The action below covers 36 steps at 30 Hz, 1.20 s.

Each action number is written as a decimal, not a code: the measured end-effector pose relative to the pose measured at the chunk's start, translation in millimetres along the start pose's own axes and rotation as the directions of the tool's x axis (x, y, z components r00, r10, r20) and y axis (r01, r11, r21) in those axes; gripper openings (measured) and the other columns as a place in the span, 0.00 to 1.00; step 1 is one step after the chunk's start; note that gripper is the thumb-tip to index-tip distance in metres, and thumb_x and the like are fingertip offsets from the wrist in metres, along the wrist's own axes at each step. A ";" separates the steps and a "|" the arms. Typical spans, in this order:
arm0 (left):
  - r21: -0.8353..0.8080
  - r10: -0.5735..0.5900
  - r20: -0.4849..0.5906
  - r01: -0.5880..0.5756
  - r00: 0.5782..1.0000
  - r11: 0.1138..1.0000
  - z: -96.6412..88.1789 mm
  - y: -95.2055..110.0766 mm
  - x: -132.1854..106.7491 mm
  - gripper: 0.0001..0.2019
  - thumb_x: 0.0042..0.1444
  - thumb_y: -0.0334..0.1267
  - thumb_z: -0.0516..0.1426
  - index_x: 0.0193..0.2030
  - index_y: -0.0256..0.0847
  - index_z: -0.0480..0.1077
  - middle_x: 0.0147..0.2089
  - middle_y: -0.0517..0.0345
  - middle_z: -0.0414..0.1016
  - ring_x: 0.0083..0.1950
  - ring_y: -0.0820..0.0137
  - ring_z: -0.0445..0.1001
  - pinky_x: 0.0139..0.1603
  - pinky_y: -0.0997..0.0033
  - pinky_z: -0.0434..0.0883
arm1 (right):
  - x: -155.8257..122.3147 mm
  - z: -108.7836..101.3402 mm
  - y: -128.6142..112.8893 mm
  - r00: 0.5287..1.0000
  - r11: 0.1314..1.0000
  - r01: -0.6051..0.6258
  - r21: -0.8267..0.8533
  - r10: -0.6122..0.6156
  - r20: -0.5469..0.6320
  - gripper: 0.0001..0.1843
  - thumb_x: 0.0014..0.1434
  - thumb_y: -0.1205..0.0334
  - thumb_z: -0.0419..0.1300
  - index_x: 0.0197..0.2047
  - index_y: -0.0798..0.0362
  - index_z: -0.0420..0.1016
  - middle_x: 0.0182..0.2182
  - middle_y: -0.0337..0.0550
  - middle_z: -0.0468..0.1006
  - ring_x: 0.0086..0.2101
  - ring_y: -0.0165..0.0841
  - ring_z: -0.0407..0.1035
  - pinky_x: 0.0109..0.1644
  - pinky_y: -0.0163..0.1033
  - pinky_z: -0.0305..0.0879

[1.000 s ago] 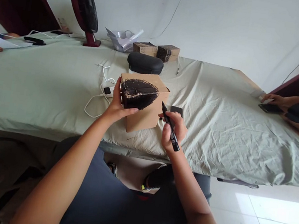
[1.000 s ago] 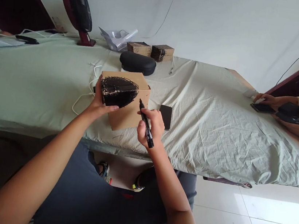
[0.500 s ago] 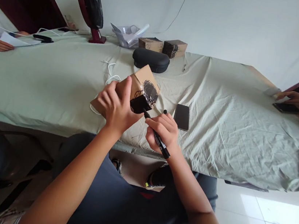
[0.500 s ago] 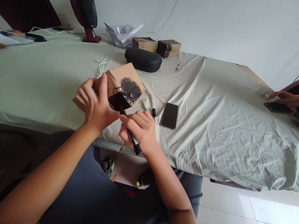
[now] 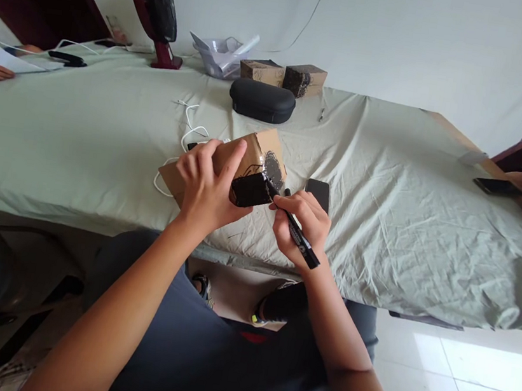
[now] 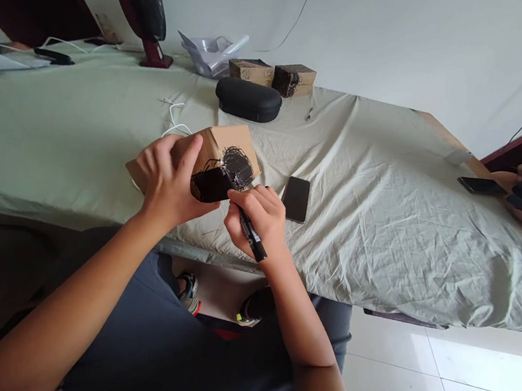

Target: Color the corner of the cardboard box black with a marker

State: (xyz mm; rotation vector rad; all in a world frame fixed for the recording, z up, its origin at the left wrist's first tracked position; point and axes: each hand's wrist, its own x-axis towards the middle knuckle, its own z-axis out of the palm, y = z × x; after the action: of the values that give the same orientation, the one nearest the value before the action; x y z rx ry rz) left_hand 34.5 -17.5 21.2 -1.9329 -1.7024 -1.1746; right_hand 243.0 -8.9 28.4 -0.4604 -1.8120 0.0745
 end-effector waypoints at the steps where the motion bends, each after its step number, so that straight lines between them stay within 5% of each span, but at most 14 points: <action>1: -0.029 0.020 -0.002 -0.020 1.000 0.999 0.0 -3.0 0.0 0.53 0.44 0.58 0.73 0.77 0.49 0.63 0.74 0.36 0.59 0.74 0.28 0.56 0.76 0.28 0.47 | -0.2 -0.3 0.5 0.998 0.997 -0.067 0.030 0.067 0.003 0.08 0.68 0.68 0.57 0.44 0.47 0.76 0.30 0.38 0.81 0.29 0.33 0.73 0.36 0.42 0.68; 6: -0.097 0.047 -0.015 -0.048 0.999 0.994 -6.4 -11.6 -0.8 0.55 0.39 0.58 0.76 0.75 0.49 0.65 0.73 0.38 0.59 0.75 0.29 0.55 0.78 0.29 0.47 | -3.4 -1.2 15.4 0.906 0.898 -0.415 0.143 0.423 -0.025 0.06 0.65 0.63 0.58 0.40 0.49 0.77 0.27 0.35 0.81 0.26 0.31 0.75 0.33 0.38 0.70; 10: -0.103 0.045 -0.056 -0.051 0.997 0.993 -8.8 -12.6 -3.2 0.60 0.38 0.57 0.76 0.78 0.46 0.60 0.72 0.37 0.59 0.74 0.30 0.57 0.78 0.30 0.50 | -5.9 -10.6 27.2 0.856 0.821 -0.509 0.257 0.513 0.057 0.07 0.62 0.64 0.57 0.36 0.50 0.78 0.22 0.34 0.78 0.24 0.31 0.72 0.32 0.39 0.68; 15: -0.148 0.002 -0.111 -0.018 0.994 0.989 -5.5 -16.8 -3.9 0.67 0.37 0.61 0.76 0.81 0.46 0.51 0.72 0.36 0.57 0.74 0.32 0.57 0.78 0.29 0.52 | -10.1 -15.9 26.0 0.903 0.813 -0.400 0.423 0.428 0.032 0.08 0.67 0.58 0.58 0.39 0.49 0.78 0.24 0.36 0.78 0.27 0.34 0.74 0.34 0.41 0.70; 22: -0.408 -0.084 -0.092 0.040 0.992 0.912 3.7 -22.7 -3.0 0.67 0.43 0.65 0.74 0.83 0.51 0.42 0.72 0.40 0.56 0.75 0.42 0.61 0.76 0.39 0.64 | -13.1 9.9 4.2 0.988 0.969 -0.143 0.200 0.150 -0.023 0.07 0.74 0.58 0.55 0.47 0.48 0.74 0.30 0.39 0.79 0.30 0.32 0.74 0.35 0.39 0.71; 30: -0.520 -0.167 -0.023 0.131 0.986 0.844 26.1 -33.1 -9.2 0.69 0.42 0.68 0.74 0.82 0.51 0.40 0.75 0.36 0.56 0.75 0.41 0.65 0.75 0.36 0.65 | -12.1 17.2 -10.8 0.983 0.951 0.015 0.310 -0.071 0.170 0.10 0.77 0.61 0.56 0.58 0.48 0.73 0.44 0.46 0.83 0.40 0.33 0.79 0.42 0.38 0.77; 33: -0.543 -0.192 -0.007 0.158 0.981 0.825 31.1 -44.5 -8.9 0.67 0.47 0.66 0.73 0.83 0.51 0.38 0.77 0.35 0.54 0.76 0.42 0.64 0.77 0.36 0.63 | -14.1 7.0 2.7 0.998 0.972 0.062 0.229 -0.062 -0.005 0.11 0.78 0.56 0.55 0.55 0.47 0.76 0.47 0.48 0.82 0.40 0.36 0.79 0.42 0.41 0.76; 36: -0.534 -0.185 -0.015 0.148 0.983 0.833 29.1 -53.2 -4.2 0.63 0.53 0.62 0.72 0.83 0.50 0.37 0.80 0.35 0.51 0.80 0.44 0.59 0.80 0.37 0.58 | -19.0 -3.8 27.0 0.967 0.989 -0.124 0.078 0.138 -0.215 0.08 0.77 0.56 0.56 0.51 0.46 0.77 0.41 0.44 0.81 0.41 0.37 0.78 0.47 0.44 0.74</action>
State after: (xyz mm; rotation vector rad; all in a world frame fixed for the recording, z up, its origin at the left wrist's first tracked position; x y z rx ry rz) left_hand -4.0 13.0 -14.6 -2.0265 -1.6564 -1.9263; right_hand 258.0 8.6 4.5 -0.5219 -1.5566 0.1669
